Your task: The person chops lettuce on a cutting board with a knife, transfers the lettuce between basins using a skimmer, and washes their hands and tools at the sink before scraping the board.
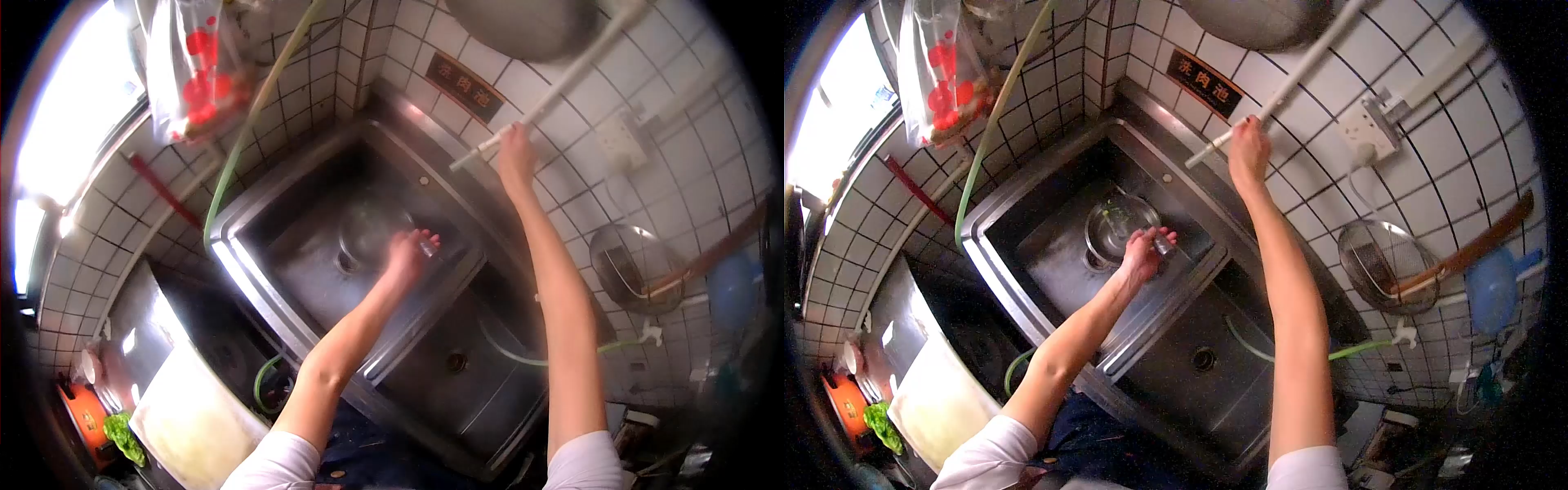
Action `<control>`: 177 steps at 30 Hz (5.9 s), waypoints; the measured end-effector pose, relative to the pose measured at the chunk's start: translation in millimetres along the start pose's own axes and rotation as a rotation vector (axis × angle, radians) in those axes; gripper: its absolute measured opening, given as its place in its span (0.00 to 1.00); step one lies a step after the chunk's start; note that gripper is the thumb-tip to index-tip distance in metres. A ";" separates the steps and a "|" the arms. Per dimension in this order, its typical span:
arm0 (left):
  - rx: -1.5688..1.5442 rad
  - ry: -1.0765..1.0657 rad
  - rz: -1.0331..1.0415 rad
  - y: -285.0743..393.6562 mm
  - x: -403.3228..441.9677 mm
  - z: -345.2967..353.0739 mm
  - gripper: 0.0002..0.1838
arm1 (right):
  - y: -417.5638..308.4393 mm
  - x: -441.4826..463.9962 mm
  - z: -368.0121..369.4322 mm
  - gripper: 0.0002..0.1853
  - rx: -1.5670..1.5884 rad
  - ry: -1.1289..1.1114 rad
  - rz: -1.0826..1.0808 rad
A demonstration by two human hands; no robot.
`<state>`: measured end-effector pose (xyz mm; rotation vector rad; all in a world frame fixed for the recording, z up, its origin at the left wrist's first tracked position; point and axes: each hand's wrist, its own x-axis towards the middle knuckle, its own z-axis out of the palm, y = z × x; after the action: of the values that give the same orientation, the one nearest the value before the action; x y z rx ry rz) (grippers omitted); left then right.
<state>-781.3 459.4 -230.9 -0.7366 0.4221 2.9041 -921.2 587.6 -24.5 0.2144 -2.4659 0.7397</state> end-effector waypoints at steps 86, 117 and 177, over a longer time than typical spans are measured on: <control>0.994 0.053 0.318 -68.1 -163.9 -21.9 0.18 | -11.8 -249.0 -4.2 0.14 0.510 -1.151 0.168; 1.017 1.348 -0.144 -65.8 -625.9 -521.3 0.23 | -240.7 -421.4 4.7 0.14 1.111 -1.127 0.309; -0.090 1.736 0.326 -346.6 -729.3 -457.1 0.05 | -450.0 -570.1 84.9 0.23 0.774 -1.605 -0.439</control>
<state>124.4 623.9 -347.5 -3.1633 0.4729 1.5976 -350.0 161.9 -189.5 2.2956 -2.9102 1.6628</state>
